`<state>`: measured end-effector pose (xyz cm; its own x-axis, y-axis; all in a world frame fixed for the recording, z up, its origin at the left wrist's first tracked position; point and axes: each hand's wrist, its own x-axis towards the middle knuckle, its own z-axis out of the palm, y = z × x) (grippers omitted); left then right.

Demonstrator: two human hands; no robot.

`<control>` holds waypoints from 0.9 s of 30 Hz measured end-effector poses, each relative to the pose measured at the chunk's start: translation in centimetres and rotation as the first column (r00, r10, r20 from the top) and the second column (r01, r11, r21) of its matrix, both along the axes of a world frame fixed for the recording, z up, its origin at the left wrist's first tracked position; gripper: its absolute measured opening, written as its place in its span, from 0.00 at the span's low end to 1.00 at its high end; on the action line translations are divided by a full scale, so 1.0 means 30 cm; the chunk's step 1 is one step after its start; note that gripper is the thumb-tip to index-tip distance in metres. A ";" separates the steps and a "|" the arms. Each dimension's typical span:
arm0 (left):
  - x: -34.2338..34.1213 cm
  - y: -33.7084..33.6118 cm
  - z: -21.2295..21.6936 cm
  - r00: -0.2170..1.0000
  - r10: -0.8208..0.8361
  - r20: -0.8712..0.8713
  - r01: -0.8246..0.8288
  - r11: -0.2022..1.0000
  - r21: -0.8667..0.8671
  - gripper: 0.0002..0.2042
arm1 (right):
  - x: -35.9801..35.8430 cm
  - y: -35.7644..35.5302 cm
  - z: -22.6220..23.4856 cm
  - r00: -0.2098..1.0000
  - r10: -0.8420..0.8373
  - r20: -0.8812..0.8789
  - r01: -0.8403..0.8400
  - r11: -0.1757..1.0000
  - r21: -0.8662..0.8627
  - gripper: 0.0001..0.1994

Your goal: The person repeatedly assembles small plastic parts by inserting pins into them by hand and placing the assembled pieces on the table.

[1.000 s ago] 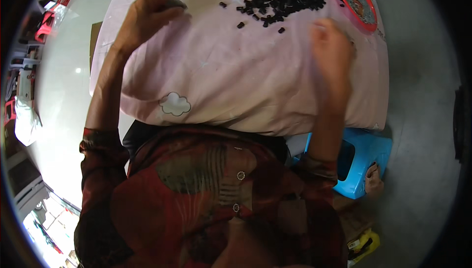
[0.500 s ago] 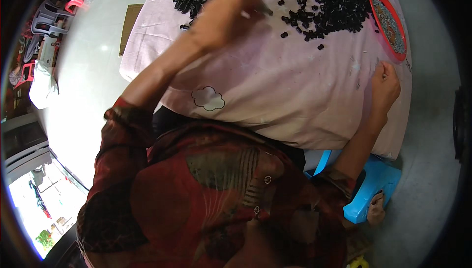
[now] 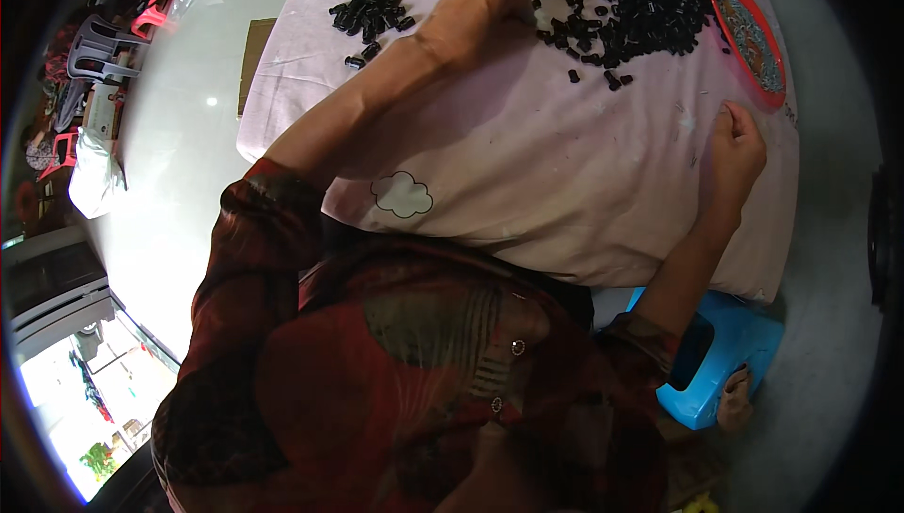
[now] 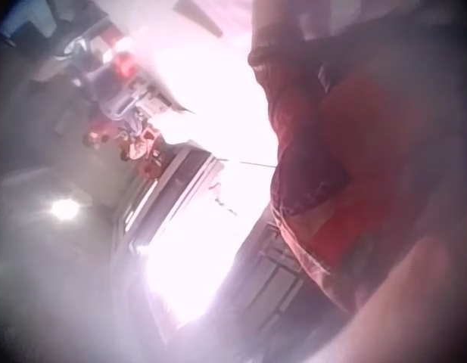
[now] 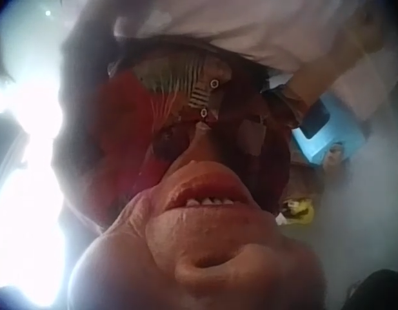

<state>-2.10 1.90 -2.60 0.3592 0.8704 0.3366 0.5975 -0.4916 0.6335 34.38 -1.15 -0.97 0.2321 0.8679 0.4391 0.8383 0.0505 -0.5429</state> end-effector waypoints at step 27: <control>0.050 -0.104 0.052 0.383 0.446 0.809 0.586 0.560 -0.586 0.06 | -0.248 0.002 0.068 0.890 0.392 -0.232 -0.393 0.918 0.044 0.05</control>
<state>-0.60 -1.21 -1.04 0.4066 0.8828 -0.2351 -0.5119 0.4333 0.7417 26.93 -1.08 1.06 -0.0335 0.9109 0.4112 0.6008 0.3472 -0.7201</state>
